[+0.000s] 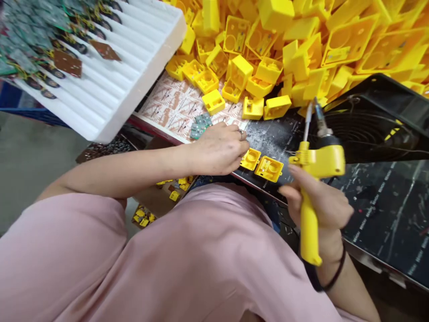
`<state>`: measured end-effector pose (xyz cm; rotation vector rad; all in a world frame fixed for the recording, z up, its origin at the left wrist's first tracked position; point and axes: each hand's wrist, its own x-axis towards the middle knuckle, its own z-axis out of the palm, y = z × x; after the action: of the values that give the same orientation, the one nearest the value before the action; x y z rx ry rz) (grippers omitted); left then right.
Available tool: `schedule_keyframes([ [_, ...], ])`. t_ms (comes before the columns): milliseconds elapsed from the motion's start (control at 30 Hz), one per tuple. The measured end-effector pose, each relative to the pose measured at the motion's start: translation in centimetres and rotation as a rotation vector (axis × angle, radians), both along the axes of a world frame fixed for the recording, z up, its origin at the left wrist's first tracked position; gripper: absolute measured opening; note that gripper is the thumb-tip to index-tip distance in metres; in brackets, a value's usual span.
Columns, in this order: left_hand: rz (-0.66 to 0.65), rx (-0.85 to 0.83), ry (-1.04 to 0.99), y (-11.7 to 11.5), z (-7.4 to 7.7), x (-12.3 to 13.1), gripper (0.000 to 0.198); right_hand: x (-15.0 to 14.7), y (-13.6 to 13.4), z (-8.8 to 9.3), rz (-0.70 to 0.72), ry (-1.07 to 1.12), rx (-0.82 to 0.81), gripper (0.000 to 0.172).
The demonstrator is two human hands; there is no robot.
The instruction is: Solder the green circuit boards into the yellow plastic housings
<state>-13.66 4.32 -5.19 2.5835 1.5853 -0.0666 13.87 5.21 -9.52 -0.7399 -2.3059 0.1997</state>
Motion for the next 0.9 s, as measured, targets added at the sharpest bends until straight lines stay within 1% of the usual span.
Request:
schedule_keyframes([
  [33, 0.034, 0.022, -0.029, 0.1, 0.2, -0.6, 0.025, -0.7, 0.4, 0.0, 0.027, -0.004, 0.066, 0.024],
  [100, 0.17, 0.082, -0.09, 0.6, 0.7, -2.3, 0.03, -1.5, 1.1, 0.2, 0.057, -0.016, 0.14, 0.017],
  [133, 0.263, 0.11, -0.102, 1.1, 0.9, -3.3, 0.032, -1.8, 1.4, 0.2, 0.058, -0.029, 0.133, 0.018],
  [200, 0.437, 0.134, -0.078, 2.3, 0.8, -5.4, 0.037, -2.3, 1.9, 0.0, 0.062, -0.056, 0.097, 0.028],
  [233, 0.494, 0.12, -0.051, 3.0, 0.6, -6.3, 0.041, -2.5, 2.0, -0.1, 0.066, -0.068, 0.085, 0.033],
  [300, 0.547, 0.062, -0.008, 4.1, -0.1, -7.7, 0.051, -3.3, 2.2, -0.5, 0.09, -0.082, 0.071, 0.038],
  [367, 0.543, 0.016, -0.04, 4.8, -0.6, -8.3, 0.053, -4.0, 2.4, -1.0, 0.131, -0.093, 0.044, 0.035],
  [400, 0.527, 0.008, -0.096, 5.1, -0.8, -8.3, 0.052, -4.4, 2.4, -1.2, 0.151, -0.095, 0.017, 0.035],
  [467, 0.472, -0.026, -0.272, 5.4, -0.8, -7.9, 0.047, -4.9, 2.5, -1.2, 0.175, -0.065, -0.043, 0.04],
  [567, 0.365, -0.193, -0.571, 5.7, -0.4, -5.6, 0.041, -5.6, 2.8, -0.5, 0.137, 0.057, -0.058, 0.058],
  [600, 0.334, -0.257, -0.649, 5.7, -0.2, -4.6, 0.04, -5.9, 3.0, 0.0, 0.115, 0.1, -0.045, 0.062],
  [667, 0.29, -0.339, -0.751, 5.4, 0.2, -2.9, 0.04, -6.7, 3.3, 0.9, 0.08, 0.167, -0.015, 0.062],
  [733, 0.257, -0.362, -0.767, 4.8, 0.8, -2.6, 0.041, -7.4, 3.7, 1.7, 0.07, 0.212, -0.002, 0.059],
  [767, 0.248, -0.345, -0.746, 4.4, 1.1, -3.0, 0.042, -7.5, 3.9, 2.0, 0.068, 0.199, -0.004, 0.057],
  [833, 0.229, -0.256, -0.647, 3.3, 1.5, -5.0, 0.041, -7.5, 4.4, 2.1, 0.056, 0.125, 0.003, 0.056],
  [900, 0.18, -0.147, -0.501, 2.1, 1.5, -7.3, 0.033, -7.2, 5.2, 1.6, 0.05, 0.026, 0.03, 0.055],
])
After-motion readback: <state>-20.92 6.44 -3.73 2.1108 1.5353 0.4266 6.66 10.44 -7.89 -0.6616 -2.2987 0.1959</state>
